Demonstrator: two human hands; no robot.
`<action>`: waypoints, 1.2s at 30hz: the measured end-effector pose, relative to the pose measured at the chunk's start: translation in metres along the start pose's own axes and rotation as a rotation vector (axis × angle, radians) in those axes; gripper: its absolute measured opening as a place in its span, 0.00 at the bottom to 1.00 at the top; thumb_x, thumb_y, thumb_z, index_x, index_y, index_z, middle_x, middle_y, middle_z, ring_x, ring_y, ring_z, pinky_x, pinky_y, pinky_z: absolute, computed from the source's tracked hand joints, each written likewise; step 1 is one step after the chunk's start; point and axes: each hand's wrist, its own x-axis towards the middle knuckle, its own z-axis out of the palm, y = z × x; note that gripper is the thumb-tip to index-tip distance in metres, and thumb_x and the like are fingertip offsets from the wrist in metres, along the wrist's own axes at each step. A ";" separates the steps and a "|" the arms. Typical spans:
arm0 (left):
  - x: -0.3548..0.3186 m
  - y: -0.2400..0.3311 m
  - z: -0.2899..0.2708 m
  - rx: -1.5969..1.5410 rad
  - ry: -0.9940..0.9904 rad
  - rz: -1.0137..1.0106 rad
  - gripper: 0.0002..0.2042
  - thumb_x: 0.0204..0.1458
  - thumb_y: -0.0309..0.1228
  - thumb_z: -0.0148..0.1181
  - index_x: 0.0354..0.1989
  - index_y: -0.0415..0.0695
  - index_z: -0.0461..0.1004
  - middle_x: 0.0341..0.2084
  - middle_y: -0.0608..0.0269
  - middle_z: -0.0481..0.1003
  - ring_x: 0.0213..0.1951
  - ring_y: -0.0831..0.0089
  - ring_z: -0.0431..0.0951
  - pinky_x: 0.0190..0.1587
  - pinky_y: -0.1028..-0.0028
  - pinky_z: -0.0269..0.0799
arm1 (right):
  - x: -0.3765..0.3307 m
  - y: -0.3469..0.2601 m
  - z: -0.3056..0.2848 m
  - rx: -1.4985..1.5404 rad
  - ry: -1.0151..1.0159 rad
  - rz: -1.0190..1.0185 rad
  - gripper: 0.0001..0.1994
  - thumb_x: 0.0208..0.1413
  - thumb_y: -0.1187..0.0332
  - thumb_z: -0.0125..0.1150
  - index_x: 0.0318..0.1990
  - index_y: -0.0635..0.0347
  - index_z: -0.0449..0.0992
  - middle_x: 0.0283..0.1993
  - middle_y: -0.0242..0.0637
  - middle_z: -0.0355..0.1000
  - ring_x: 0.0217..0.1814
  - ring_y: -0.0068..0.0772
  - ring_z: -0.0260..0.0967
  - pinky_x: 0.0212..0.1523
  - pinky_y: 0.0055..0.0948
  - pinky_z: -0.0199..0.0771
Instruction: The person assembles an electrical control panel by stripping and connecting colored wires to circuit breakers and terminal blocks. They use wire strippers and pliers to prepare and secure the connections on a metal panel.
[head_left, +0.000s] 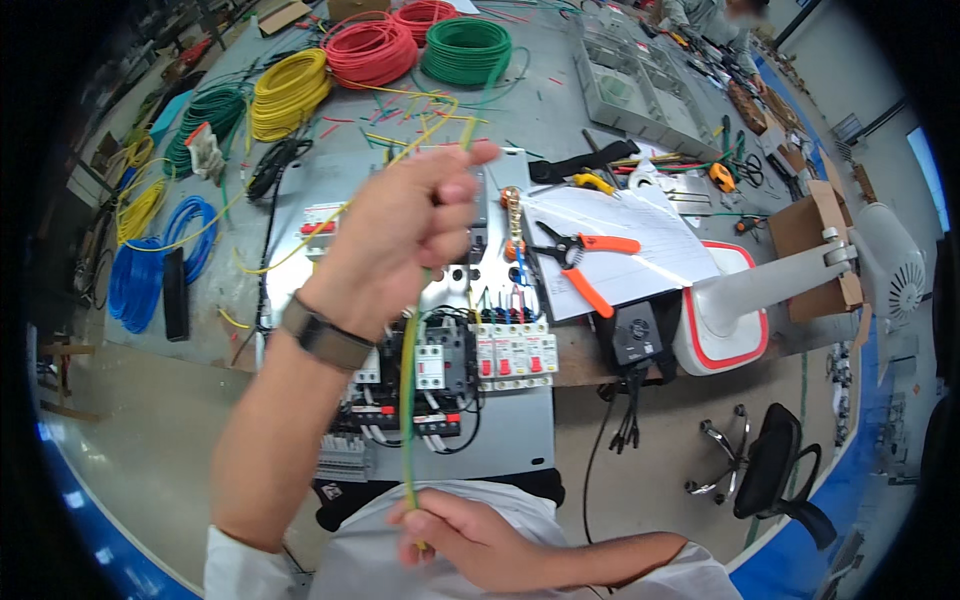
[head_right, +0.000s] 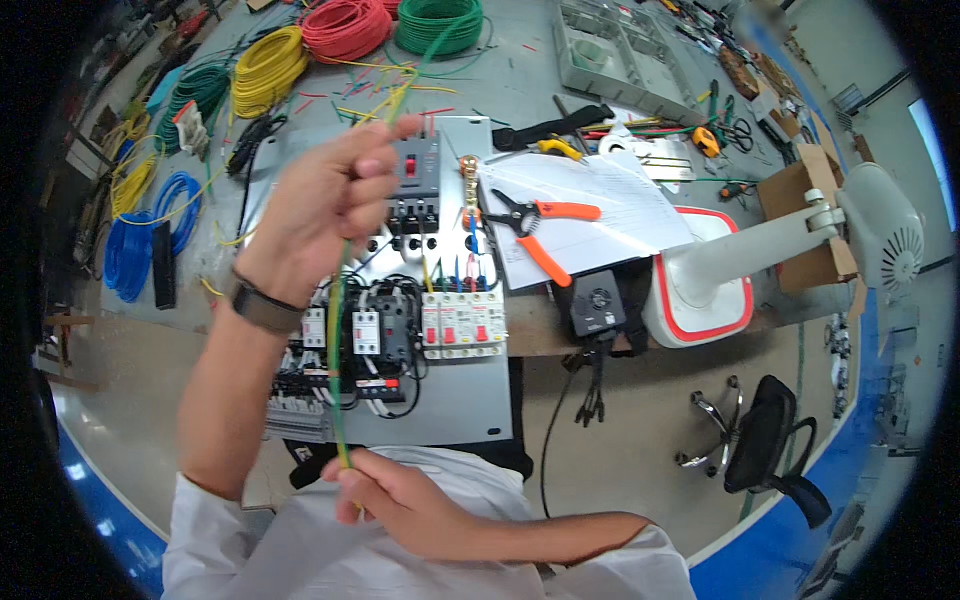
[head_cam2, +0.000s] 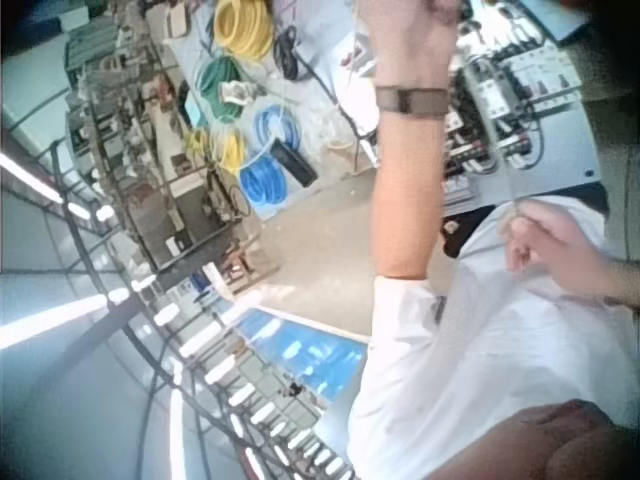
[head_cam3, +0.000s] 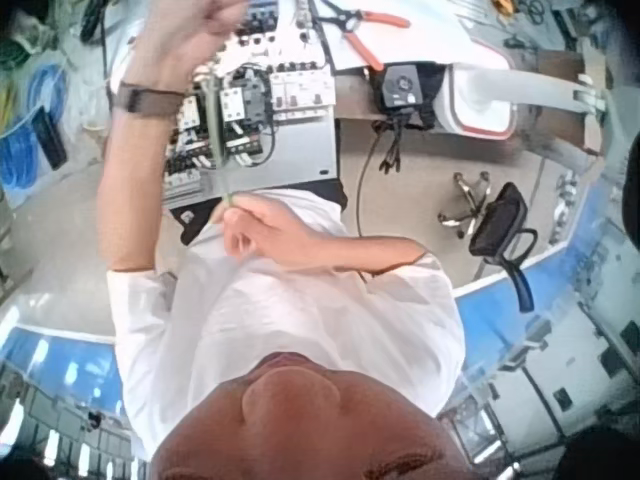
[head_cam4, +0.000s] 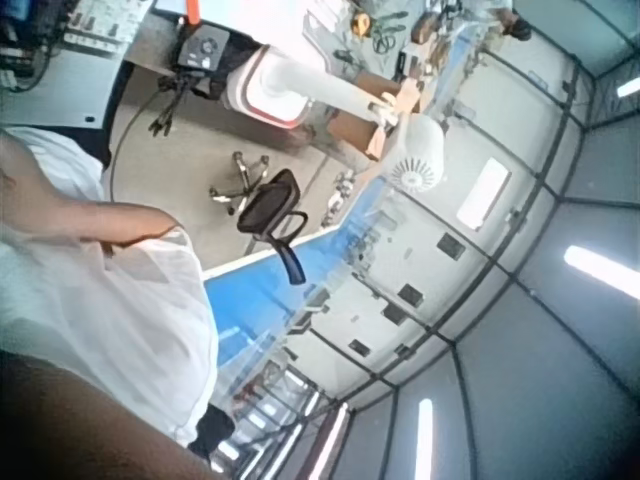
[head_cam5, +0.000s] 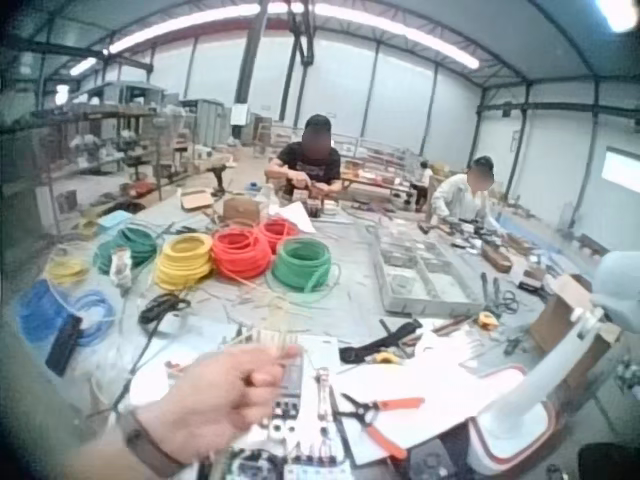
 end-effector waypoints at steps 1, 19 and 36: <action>-0.005 0.010 -0.004 -0.002 0.017 -0.003 0.17 0.72 0.32 0.49 0.63 0.35 0.67 0.23 0.76 0.62 0.17 0.88 0.53 0.15 0.83 0.46 | 0.003 -0.019 -0.011 -0.264 -0.043 0.023 0.19 0.76 0.56 0.47 0.62 0.60 0.69 0.34 0.35 0.74 0.33 0.26 0.71 0.39 0.29 0.73; -0.049 0.043 -0.034 0.260 0.031 -0.090 0.21 0.72 0.31 0.46 0.71 0.43 0.64 0.23 0.79 0.62 0.16 0.92 0.50 0.14 0.86 0.44 | 0.067 -0.167 -0.208 -1.877 0.759 -0.032 0.33 0.51 0.65 0.68 0.67 0.57 0.70 0.62 0.49 0.69 0.67 0.53 0.65 0.70 0.51 0.63; -0.045 0.042 -0.042 0.344 0.108 -0.155 0.19 0.72 0.30 0.47 0.70 0.51 0.68 0.23 0.79 0.62 0.17 0.91 0.53 0.15 0.85 0.45 | 0.129 -0.247 -0.124 -1.121 0.195 0.000 0.06 0.57 0.69 0.57 0.38 0.61 0.72 0.33 0.31 0.68 0.35 0.25 0.63 0.39 0.28 0.65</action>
